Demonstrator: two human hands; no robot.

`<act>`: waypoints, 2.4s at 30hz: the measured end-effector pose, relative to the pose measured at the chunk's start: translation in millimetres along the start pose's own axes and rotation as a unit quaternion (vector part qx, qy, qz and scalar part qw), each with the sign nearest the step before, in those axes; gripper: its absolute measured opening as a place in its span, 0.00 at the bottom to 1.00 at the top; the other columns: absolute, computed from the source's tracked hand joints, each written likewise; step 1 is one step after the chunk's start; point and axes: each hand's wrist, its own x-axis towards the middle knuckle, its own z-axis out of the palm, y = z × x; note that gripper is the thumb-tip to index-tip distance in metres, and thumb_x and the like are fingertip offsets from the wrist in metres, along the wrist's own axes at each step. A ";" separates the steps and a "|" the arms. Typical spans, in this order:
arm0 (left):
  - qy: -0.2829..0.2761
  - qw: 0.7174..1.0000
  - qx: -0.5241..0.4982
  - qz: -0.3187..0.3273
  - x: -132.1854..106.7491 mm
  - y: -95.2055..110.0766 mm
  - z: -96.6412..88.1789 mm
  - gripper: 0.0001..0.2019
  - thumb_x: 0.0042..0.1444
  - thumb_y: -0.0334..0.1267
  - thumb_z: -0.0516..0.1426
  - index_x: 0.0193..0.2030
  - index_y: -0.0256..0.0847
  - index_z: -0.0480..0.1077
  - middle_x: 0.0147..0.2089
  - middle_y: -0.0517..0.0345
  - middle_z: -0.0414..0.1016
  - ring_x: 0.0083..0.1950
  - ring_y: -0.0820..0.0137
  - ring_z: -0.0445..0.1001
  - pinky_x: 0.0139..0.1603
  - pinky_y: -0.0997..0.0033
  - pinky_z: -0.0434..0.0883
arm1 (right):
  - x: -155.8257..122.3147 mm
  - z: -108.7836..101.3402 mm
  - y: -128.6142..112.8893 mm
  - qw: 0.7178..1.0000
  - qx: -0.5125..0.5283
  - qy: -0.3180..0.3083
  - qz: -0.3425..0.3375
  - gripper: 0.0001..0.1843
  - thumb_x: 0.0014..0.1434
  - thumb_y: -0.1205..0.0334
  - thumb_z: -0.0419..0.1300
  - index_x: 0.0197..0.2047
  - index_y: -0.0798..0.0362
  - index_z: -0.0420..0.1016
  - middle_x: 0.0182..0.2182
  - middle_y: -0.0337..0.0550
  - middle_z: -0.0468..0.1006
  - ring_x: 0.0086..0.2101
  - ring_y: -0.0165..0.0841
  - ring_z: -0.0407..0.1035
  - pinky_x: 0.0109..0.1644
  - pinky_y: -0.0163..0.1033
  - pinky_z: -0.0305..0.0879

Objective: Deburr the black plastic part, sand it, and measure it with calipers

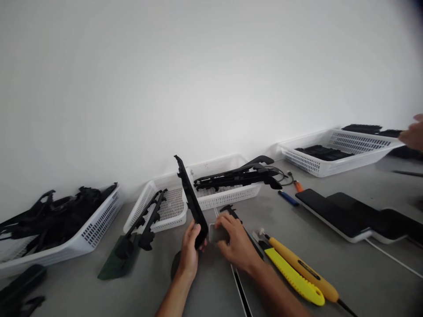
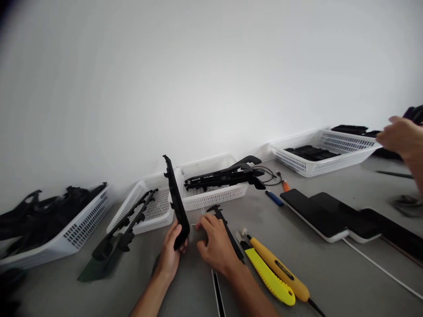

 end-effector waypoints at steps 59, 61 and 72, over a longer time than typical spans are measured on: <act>-0.058 0.996 0.064 -0.007 -7.6 -5.0 5.6 0.39 0.52 0.55 0.67 0.65 0.29 0.75 0.23 0.65 0.74 0.22 0.73 0.70 0.22 0.75 0.62 | 4.6 7.8 9.6 0.972 0.120 0.001 0.203 0.33 0.70 0.30 0.46 0.30 0.50 0.70 0.27 0.42 0.75 0.29 0.36 0.67 0.31 0.37 0.58; -0.055 0.997 0.062 -0.008 -7.4 -4.0 6.0 0.40 0.52 0.55 0.67 0.66 0.28 0.74 0.24 0.64 0.75 0.22 0.72 0.70 0.22 0.75 0.62 | 3.6 7.9 8.9 0.972 0.118 0.000 0.203 0.33 0.71 0.31 0.45 0.31 0.50 0.70 0.27 0.42 0.76 0.28 0.36 0.68 0.31 0.37 0.58; -0.006 0.999 0.049 0.002 -3.4 -4.7 2.6 0.32 0.52 0.53 0.69 0.60 0.37 0.80 0.29 0.60 0.81 0.29 0.67 0.76 0.28 0.71 0.67 | 1.1 8.0 0.5 0.978 0.111 -0.019 0.176 0.34 0.74 0.34 0.45 0.32 0.51 0.74 0.28 0.44 0.80 0.30 0.37 0.71 0.33 0.38 0.60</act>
